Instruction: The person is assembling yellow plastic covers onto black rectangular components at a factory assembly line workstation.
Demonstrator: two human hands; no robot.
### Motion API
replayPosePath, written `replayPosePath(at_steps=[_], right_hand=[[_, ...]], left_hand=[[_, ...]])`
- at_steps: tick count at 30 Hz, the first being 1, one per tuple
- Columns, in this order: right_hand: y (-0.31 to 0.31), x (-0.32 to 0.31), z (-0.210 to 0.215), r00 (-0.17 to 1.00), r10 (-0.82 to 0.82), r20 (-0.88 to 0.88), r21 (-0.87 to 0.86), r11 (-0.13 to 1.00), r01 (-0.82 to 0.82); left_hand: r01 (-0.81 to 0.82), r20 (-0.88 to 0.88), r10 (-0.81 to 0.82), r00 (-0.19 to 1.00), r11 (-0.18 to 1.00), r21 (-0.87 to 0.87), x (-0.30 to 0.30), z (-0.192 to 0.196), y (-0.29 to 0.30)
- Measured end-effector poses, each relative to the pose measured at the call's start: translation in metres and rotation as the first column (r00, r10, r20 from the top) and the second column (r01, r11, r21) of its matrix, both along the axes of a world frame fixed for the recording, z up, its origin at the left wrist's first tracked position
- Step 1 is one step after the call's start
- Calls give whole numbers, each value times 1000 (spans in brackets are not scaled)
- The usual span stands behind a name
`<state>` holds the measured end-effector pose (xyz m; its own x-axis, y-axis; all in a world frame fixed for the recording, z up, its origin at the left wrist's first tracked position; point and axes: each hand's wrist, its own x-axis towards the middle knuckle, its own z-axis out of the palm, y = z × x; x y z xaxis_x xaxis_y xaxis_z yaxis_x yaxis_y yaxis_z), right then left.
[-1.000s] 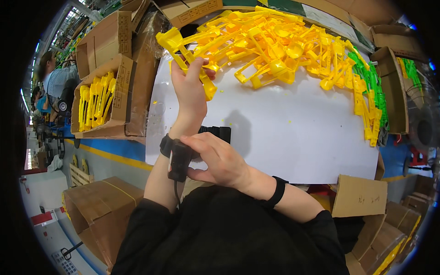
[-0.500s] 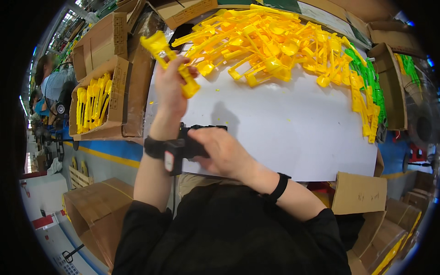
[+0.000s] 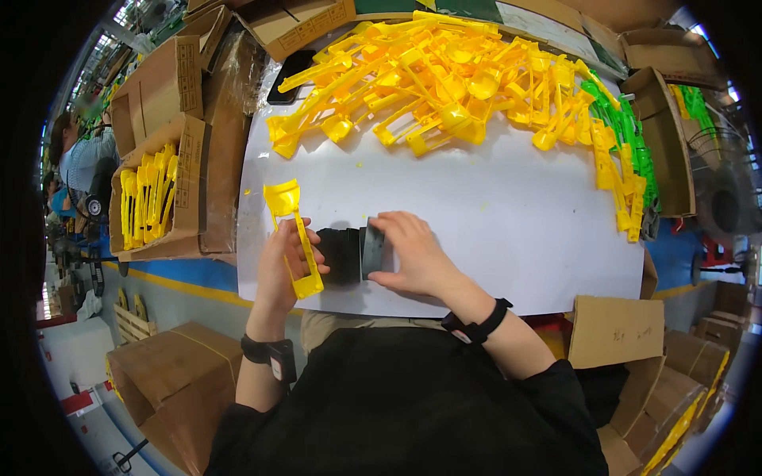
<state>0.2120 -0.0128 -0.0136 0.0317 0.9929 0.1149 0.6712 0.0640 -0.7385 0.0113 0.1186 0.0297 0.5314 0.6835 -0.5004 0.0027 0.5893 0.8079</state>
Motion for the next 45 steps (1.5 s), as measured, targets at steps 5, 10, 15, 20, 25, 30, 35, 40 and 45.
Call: replayPosePath(at_steps=[5, 10, 15, 20, 25, 30, 35, 40, 45], right_hand=[[7, -6, 60, 996, -43, -73, 263, 963, 61], [4, -8, 57, 972, -105, 212, 229, 972, 55], [-6, -4, 47, 984, -135, 116, 213, 971, 108], [-10, -13, 40, 930, -173, -323, 154, 960, 233], [-10, -20, 36, 617, -339, -710, -378, 923, 72], [-12, -18, 34, 818, -290, -497, -271, 947, 171], [-17, -8, 47, 286, -339, -896, -371, 926, -65], [-16, 6, 54, 311, -279, -908, -352, 912, -211], [-24, -10, 33, 432, -279, -857, -302, 953, 16]], left_hand=[[69, 51, -76, 996, 988, 140, 27, -9, -21], [186, 136, -204, 969, 973, 134, 53, 5, -28], [113, 203, -128, 971, 990, 81, 59, 2, -34], [153, 227, -163, 960, 986, 64, 65, -2, -33], [80, 211, -128, 969, 972, 222, 71, -3, -37], [39, 124, -78, 989, 956, 292, 75, -4, -43], [134, 155, -145, 977, 988, 79, 69, 8, -34], [266, 210, -279, 937, 960, 87, 71, 8, -34], [281, 329, -209, 921, 942, -185, 75, 12, -35]])
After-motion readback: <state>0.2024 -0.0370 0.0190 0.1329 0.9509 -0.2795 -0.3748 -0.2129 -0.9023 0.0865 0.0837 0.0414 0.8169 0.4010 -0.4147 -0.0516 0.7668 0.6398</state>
